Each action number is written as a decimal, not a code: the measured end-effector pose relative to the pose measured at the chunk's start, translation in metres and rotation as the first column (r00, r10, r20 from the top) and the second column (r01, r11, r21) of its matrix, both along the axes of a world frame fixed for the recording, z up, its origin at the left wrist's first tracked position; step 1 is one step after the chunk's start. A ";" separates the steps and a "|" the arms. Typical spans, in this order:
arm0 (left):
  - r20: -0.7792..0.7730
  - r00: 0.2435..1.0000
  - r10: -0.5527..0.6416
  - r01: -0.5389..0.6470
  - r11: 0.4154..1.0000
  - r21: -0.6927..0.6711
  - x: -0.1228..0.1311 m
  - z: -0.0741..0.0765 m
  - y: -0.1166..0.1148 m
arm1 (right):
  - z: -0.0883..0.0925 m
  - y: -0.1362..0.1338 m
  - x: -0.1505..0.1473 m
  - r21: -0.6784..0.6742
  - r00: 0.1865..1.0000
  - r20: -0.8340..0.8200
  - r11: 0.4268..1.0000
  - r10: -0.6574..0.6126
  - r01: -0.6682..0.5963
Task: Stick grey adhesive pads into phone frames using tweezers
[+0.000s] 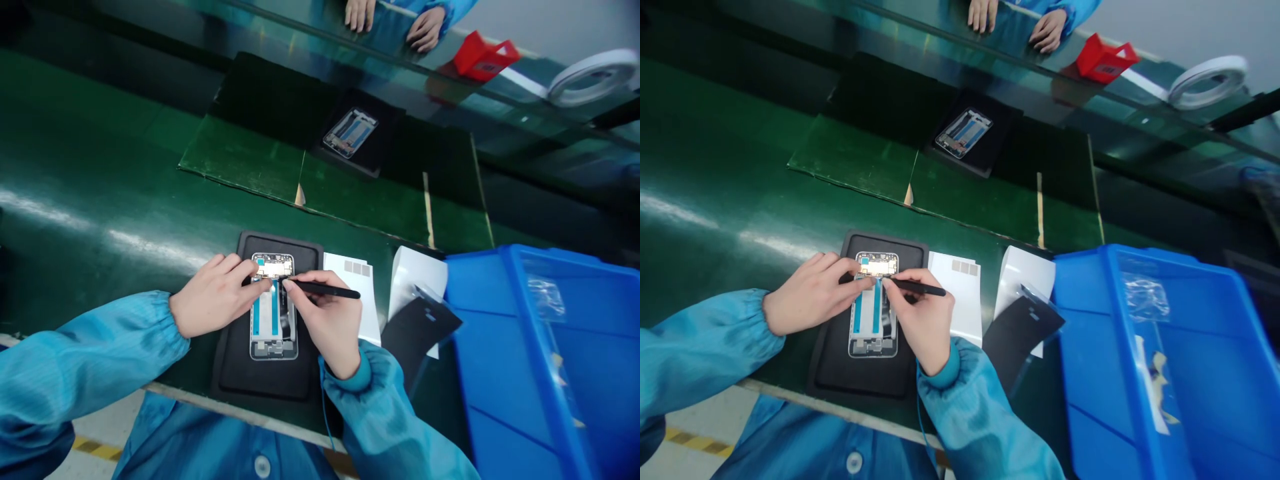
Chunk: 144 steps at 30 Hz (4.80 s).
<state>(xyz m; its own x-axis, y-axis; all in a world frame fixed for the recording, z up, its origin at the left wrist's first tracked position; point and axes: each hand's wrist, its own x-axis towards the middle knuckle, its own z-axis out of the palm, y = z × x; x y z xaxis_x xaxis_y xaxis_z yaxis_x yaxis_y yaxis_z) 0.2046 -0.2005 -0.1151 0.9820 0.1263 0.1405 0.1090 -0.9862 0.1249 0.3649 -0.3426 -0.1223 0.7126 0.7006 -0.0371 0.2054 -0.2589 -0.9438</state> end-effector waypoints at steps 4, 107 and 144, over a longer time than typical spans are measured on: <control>-0.035 0.996 -0.083 0.081 0.995 -0.057 -0.002 0.004 0.008 | -0.004 0.000 0.000 0.058 0.999 -0.040 0.998 -0.014 0.016; -0.136 0.986 -0.093 0.095 0.996 0.003 0.145 0.000 -0.031 | -0.034 -0.042 0.128 0.109 0.989 0.145 0.994 -0.023 0.007; -0.125 0.990 -0.062 0.052 0.995 -0.081 0.145 -0.002 -0.030 | -0.023 -0.048 0.125 0.242 0.995 -0.022 0.965 -0.098 0.100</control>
